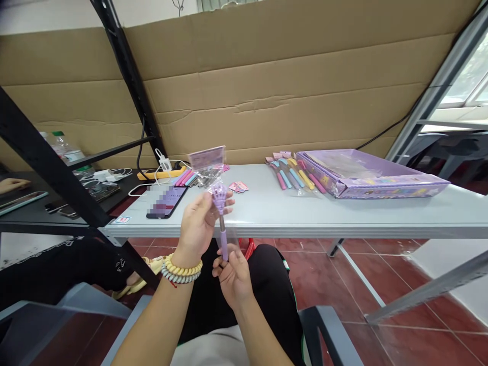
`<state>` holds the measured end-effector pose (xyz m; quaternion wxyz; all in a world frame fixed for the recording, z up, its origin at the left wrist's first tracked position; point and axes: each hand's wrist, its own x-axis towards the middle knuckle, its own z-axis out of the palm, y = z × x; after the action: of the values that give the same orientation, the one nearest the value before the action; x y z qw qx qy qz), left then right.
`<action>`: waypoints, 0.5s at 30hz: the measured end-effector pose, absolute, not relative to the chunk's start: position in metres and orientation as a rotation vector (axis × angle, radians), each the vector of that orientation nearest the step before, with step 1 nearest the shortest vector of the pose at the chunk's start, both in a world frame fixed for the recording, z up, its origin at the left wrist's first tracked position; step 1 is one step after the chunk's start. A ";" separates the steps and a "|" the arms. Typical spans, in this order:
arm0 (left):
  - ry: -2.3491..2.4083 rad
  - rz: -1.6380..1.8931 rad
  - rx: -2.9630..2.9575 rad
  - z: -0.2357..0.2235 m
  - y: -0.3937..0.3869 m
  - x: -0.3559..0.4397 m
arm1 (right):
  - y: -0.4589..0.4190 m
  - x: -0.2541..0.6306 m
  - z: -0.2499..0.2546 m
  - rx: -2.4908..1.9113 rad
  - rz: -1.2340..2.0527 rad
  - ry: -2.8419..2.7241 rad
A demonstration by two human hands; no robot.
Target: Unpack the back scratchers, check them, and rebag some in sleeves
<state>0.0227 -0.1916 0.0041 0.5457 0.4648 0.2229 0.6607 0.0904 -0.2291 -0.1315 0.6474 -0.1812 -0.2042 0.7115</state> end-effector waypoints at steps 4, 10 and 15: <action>0.576 1.517 1.042 0.010 -0.191 0.019 | -0.226 0.089 -0.140 -0.566 1.565 -0.524; 0.654 1.637 1.092 0.026 -0.189 0.011 | -0.221 0.101 -0.153 -0.735 1.390 -0.845; 0.682 1.811 1.086 0.042 -0.181 0.007 | -0.222 0.105 -0.144 -0.819 1.348 -0.994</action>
<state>0.0068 -0.1813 0.0420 0.4452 0.4382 0.2753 0.7308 0.1047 -0.2219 -0.1440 0.5961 -0.3528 -0.4281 0.5804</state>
